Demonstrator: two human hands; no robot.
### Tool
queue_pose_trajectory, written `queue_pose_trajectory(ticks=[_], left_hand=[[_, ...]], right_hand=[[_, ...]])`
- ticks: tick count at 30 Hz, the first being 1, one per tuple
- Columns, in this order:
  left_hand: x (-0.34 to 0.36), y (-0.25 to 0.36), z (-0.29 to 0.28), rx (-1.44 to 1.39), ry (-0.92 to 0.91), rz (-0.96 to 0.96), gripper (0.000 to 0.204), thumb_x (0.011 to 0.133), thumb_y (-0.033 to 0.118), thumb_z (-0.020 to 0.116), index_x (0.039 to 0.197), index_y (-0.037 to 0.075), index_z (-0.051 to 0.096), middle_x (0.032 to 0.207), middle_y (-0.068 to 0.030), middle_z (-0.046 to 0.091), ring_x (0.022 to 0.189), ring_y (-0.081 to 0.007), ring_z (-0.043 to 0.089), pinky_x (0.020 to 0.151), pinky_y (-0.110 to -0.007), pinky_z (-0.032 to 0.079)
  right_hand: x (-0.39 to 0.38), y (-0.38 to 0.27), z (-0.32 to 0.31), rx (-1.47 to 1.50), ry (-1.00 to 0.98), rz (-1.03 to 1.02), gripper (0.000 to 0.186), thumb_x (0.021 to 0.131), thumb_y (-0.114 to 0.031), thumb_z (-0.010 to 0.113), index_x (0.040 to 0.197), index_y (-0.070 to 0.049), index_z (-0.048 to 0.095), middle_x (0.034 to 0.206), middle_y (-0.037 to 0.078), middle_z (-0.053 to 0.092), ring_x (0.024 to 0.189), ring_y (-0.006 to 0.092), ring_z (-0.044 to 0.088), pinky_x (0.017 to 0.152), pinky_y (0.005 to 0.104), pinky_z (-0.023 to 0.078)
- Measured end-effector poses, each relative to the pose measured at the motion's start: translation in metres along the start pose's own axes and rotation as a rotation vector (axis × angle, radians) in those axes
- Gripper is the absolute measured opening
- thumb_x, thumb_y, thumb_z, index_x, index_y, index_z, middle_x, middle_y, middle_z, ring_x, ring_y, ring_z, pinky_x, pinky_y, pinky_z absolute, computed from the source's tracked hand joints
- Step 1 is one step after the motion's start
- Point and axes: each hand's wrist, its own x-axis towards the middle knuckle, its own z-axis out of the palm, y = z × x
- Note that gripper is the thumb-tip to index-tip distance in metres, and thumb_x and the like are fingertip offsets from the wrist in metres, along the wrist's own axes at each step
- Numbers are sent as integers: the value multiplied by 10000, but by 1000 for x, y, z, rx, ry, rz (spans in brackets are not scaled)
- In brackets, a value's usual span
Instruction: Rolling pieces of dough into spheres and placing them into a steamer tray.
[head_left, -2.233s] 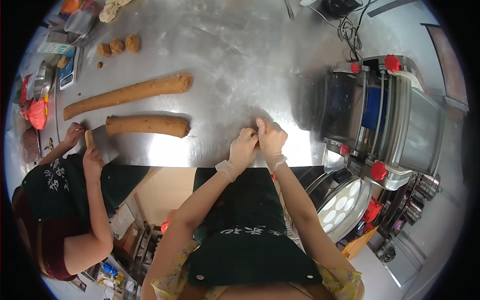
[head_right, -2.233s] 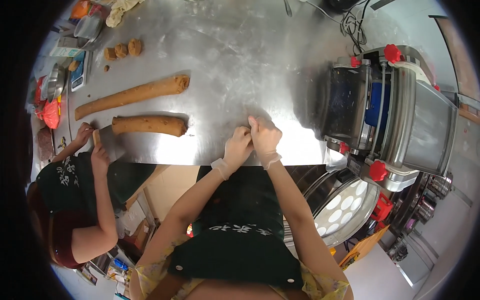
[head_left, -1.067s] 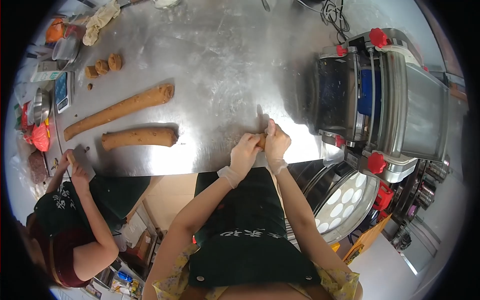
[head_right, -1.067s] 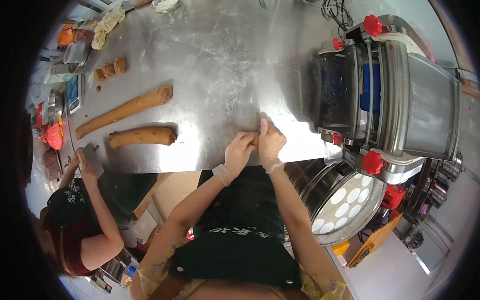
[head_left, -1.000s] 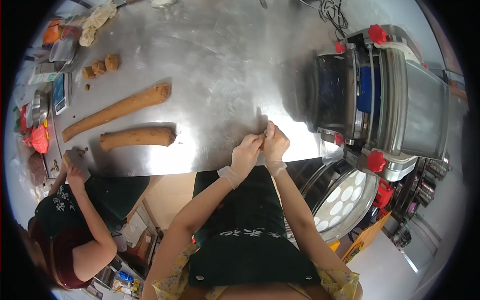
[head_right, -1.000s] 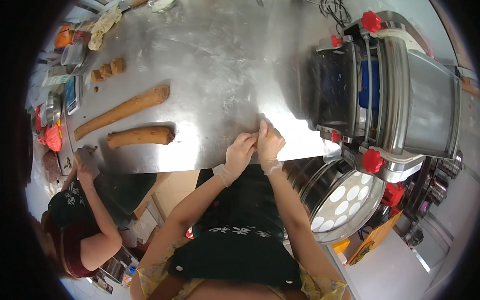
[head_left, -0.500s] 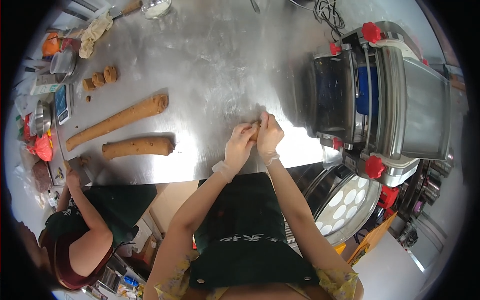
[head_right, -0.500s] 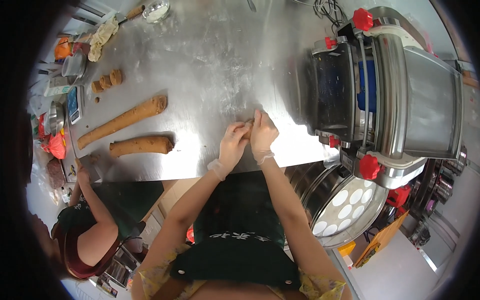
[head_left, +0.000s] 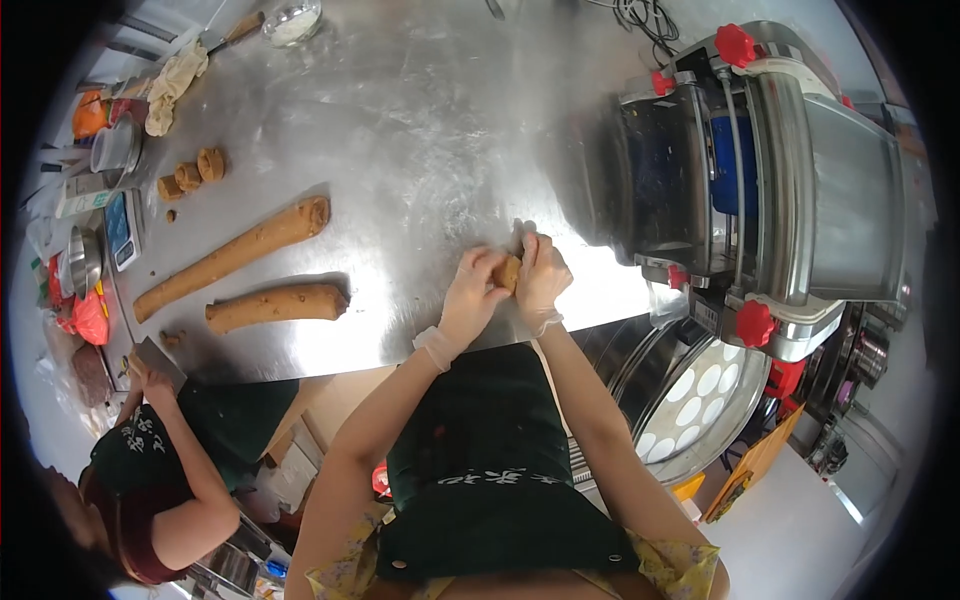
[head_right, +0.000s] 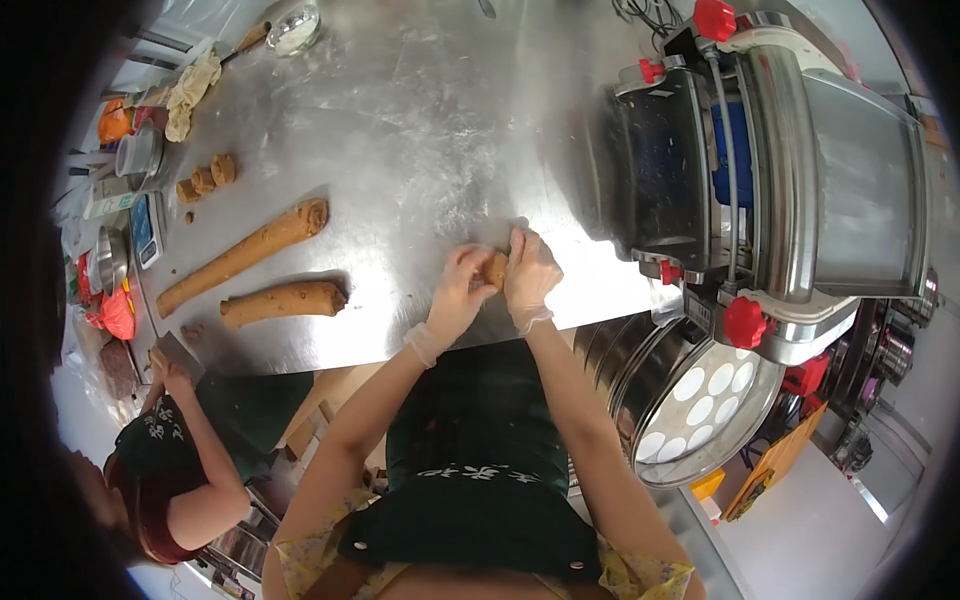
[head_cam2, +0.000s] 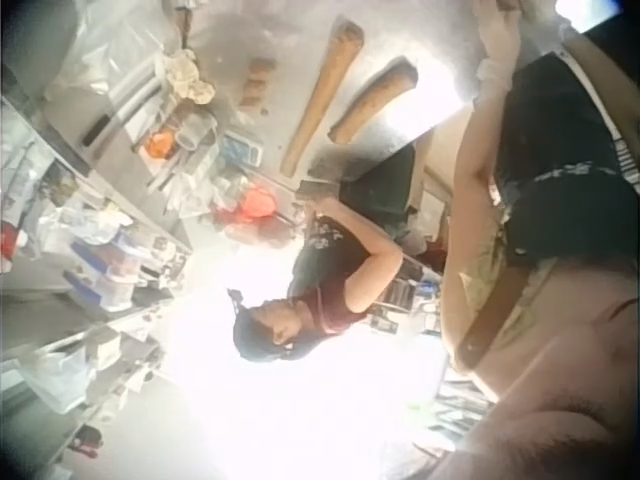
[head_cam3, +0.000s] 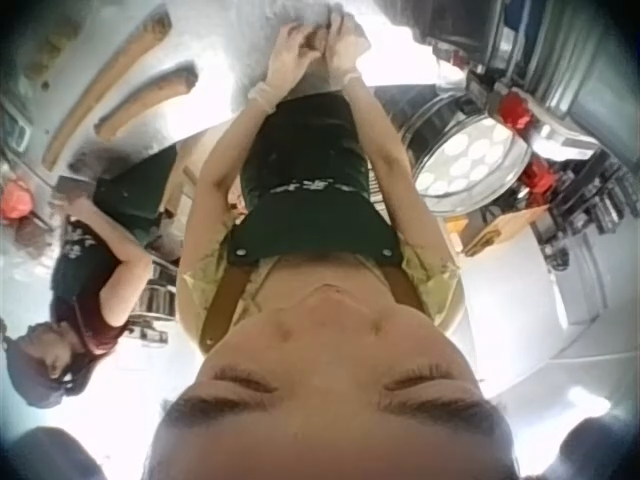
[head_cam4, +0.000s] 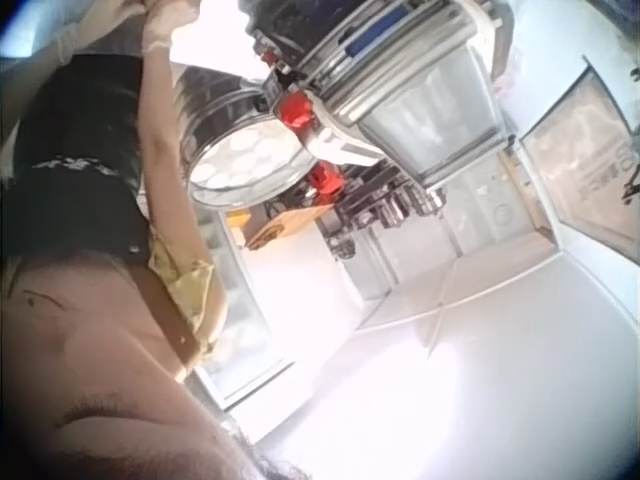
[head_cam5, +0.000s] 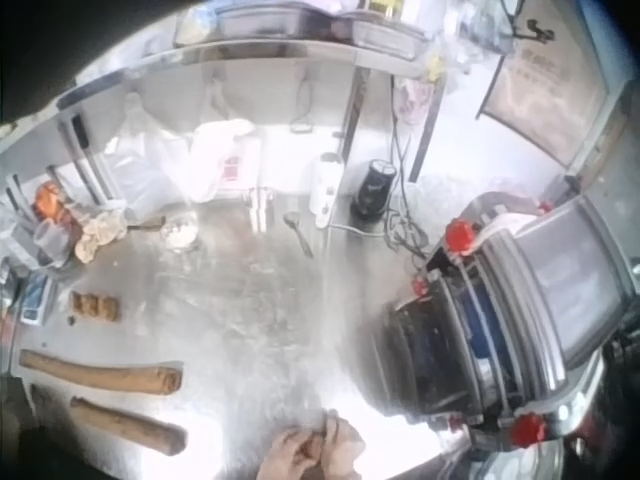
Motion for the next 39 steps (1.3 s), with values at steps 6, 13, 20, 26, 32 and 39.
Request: queue_pose_trajectory(ticks=[6,13,20,26,32,39], left_hand=[[-7,12,-2,171,-147,-15,517,718,3,761,1212,80,632,1256,-100,563,1116,-325,566,892,-399,536],[-7,21,-4,153,-88,-138,515,720,-10,750,1214,92,644,1222,-97,576,1118,-303,574,870,-376,546],[13,-7,-4,205,-27,101,574,757,-20,736,1300,95,589,1249,-107,549,1132,-317,560,870,-371,535],[19,-9,-17,149,-52,-23,566,755,-43,726,1290,65,577,1234,-109,552,1124,-324,555,899,-380,524],[-10,-8,-19,104,-148,56,559,753,-21,738,1283,52,576,1241,-125,548,1133,-332,554,904,-388,526],[-4,3,-21,173,-170,28,560,723,-5,763,1255,61,600,1230,-120,556,1125,-317,554,912,-372,525]], right_hand=[[-27,4,-15,24,-193,189,265,978,-268,608,790,-82,623,632,122,641,477,318,604,484,410,492],[-25,-9,-22,-53,-178,129,226,965,-221,609,816,-52,628,620,115,615,513,307,625,485,399,500],[15,-23,-5,41,-180,157,228,962,-224,625,826,-40,625,603,139,624,508,305,627,471,398,500],[11,-17,3,-31,-96,50,277,973,-264,618,776,-70,634,533,118,600,441,314,597,458,386,489],[-13,-15,1,-19,-64,141,294,973,-285,617,753,-91,632,549,109,617,445,311,602,455,395,484],[-26,-14,-14,-58,-150,145,273,953,-272,650,752,-89,625,562,106,619,441,301,595,436,403,470]])
